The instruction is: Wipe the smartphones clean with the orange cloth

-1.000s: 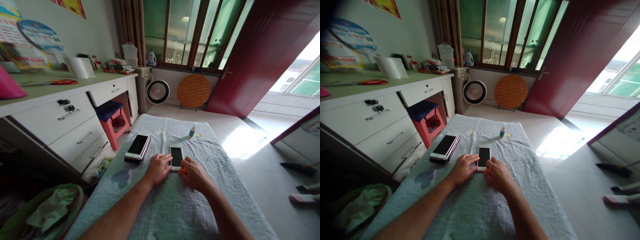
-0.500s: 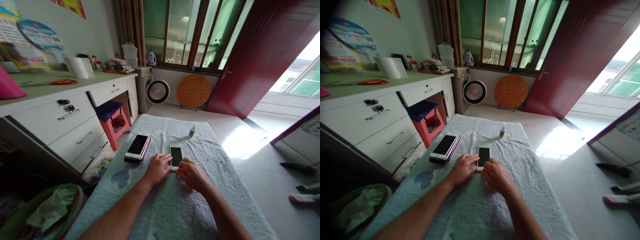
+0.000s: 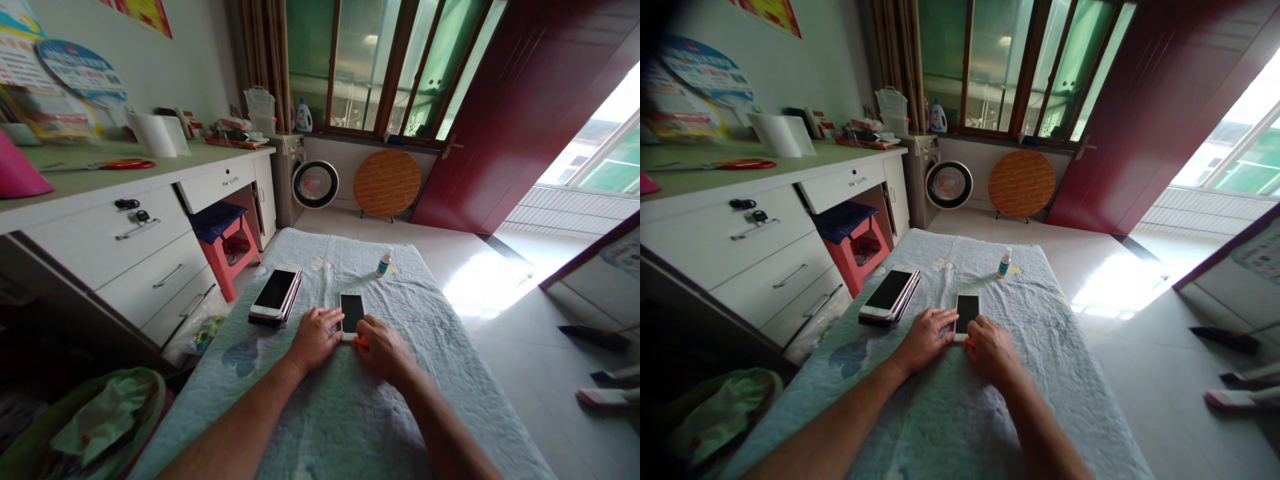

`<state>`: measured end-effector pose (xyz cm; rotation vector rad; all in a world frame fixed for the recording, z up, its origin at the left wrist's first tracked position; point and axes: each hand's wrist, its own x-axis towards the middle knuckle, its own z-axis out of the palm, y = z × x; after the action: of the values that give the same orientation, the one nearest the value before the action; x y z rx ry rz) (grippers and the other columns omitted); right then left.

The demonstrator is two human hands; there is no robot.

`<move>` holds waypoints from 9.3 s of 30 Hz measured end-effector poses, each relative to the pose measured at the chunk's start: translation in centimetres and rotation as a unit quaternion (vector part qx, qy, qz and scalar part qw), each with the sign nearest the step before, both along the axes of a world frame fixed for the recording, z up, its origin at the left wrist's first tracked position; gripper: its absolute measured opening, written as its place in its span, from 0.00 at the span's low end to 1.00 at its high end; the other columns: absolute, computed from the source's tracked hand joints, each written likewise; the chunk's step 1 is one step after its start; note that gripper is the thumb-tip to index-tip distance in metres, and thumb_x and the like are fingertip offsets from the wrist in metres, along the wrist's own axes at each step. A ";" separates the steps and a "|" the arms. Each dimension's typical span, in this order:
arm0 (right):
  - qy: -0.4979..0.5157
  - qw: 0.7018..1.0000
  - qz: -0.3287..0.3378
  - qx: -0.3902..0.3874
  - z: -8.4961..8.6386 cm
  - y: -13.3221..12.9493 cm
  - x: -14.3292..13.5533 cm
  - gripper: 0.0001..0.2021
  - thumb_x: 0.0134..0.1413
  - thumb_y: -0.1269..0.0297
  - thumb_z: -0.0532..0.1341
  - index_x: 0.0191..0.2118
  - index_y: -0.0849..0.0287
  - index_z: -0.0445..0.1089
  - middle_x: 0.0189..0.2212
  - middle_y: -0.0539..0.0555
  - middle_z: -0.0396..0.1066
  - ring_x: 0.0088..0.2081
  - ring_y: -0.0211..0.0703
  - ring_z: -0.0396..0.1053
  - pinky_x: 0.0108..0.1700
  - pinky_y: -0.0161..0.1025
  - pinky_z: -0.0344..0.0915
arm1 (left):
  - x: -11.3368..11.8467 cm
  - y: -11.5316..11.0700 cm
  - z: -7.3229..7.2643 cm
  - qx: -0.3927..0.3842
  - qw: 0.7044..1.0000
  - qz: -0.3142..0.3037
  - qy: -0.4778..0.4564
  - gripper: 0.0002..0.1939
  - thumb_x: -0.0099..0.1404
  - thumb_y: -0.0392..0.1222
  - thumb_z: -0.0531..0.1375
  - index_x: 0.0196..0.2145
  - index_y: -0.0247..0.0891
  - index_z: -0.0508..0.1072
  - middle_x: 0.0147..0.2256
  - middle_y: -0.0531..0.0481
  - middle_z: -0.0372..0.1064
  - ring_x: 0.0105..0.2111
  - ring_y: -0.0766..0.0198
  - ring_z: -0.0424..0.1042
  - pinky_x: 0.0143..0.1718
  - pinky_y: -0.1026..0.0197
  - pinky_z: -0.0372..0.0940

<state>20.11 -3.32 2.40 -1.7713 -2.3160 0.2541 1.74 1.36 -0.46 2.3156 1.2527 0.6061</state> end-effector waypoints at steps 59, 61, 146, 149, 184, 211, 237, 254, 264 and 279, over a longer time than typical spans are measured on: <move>-0.042 0.999 -0.014 0.001 -0.1 0.2 -0.9 0.04 0.57 0.68 0.56 0.31 0.58 0.67 0.31 0.50 0.68 0.31 0.35 0.63 0.32 0.35 0.48 | 0.1 0.0 0.0 0.002 1.000 0.007 0.000 0.19 0.63 0.42 0.62 0.52 0.44 0.73 0.56 0.52 0.68 0.52 0.54 0.64 0.56 0.52 0.59; -0.041 0.999 -0.006 0.012 -0.1 0.2 -1.5 0.06 0.59 0.66 0.55 0.32 0.58 0.67 0.31 0.51 0.68 0.32 0.36 0.64 0.34 0.35 0.50 | 0.0 0.0 0.0 0.003 1.000 0.003 -0.001 0.19 0.63 0.43 0.62 0.52 0.43 0.73 0.56 0.51 0.68 0.52 0.54 0.64 0.56 0.51 0.59; -0.031 0.990 -0.131 -0.035 0.8 0.7 3.2 0.05 0.53 0.66 0.56 0.32 0.58 0.69 0.31 0.53 0.72 0.28 0.37 0.63 0.28 0.35 0.43 | 0.2 0.1 -0.6 0.032 0.999 0.012 -0.009 0.20 0.60 0.42 0.65 0.51 0.44 0.74 0.54 0.51 0.69 0.50 0.53 0.66 0.54 0.49 0.61; 0.045 0.987 -0.148 -0.050 0.6 1.0 3.2 0.08 0.53 0.63 0.57 0.36 0.59 0.71 0.28 0.53 0.72 0.28 0.39 0.65 0.29 0.34 0.48 | 0.2 0.1 -0.6 0.031 0.999 0.008 -0.009 0.20 0.60 0.42 0.64 0.52 0.45 0.74 0.55 0.51 0.69 0.50 0.53 0.66 0.54 0.50 0.61; 0.549 0.805 -0.066 -0.212 -0.5 0.6 -0.2 0.24 0.51 0.47 0.59 0.46 0.60 0.61 0.16 0.42 0.65 0.11 0.35 0.62 0.16 0.29 0.45 | 0.0 -0.2 0.0 0.041 0.996 -0.016 -0.072 0.39 0.54 0.60 0.66 0.57 0.35 0.66 0.55 0.39 0.67 0.52 0.48 0.67 0.55 0.48 0.60; 0.504 0.837 -0.080 -0.197 -1.2 0.9 -0.2 0.22 0.53 0.45 0.59 0.43 0.60 0.64 0.14 0.44 0.64 0.14 0.35 0.62 0.19 0.29 0.50 | 0.2 0.5 -0.6 -0.117 0.937 0.101 -0.313 0.21 0.61 0.40 0.57 0.52 0.34 0.67 0.45 0.43 0.74 0.41 0.58 0.75 0.43 0.59 0.70; 0.436 0.880 -0.107 -0.155 -1.8 1.0 -0.4 0.16 0.56 0.48 0.55 0.36 0.57 0.61 0.10 0.43 0.62 0.12 0.35 0.58 0.18 0.30 0.51 | 0.3 -1.0 1.2 -0.076 0.997 -0.001 0.023 0.47 0.51 0.61 0.65 0.63 0.37 0.57 0.36 0.47 0.76 0.37 0.53 0.75 0.33 0.62 0.63; 0.285 0.949 -0.098 0.091 -2.5 1.6 0.4 0.04 0.52 0.67 0.56 0.35 0.57 0.64 0.33 0.51 0.67 0.34 0.40 0.66 0.38 0.37 0.62 | 0.2 -0.7 0.7 -0.078 0.997 0.012 -0.004 0.43 0.52 0.54 0.66 0.61 0.35 0.60 0.36 0.49 0.72 0.35 0.58 0.72 0.36 0.62 0.63; 0.235 0.969 -0.042 0.061 -3.6 1.5 0.8 0.14 0.46 0.76 0.54 0.41 0.55 0.61 0.37 0.52 0.64 0.40 0.43 0.64 0.44 0.39 0.62 | 0.2 -0.7 1.1 -0.077 0.997 0.015 -0.007 0.33 0.57 0.47 0.62 0.59 0.34 0.63 0.37 0.48 0.72 0.36 0.59 0.71 0.39 0.62 0.63; 0.200 0.979 -0.023 0.032 -2.5 1.1 0.5 0.05 0.60 0.62 0.56 0.35 0.57 0.66 0.36 0.53 0.63 0.39 0.42 0.65 0.43 0.39 0.62 | 0.1 -0.5 0.5 -0.062 0.998 0.015 -0.009 0.28 0.59 0.45 0.61 0.57 0.36 0.65 0.34 0.51 0.72 0.34 0.61 0.71 0.37 0.63 0.62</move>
<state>20.61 -2.18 -0.06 -1.5687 -1.9752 0.4751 1.87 0.84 0.08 2.1880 1.2815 0.5427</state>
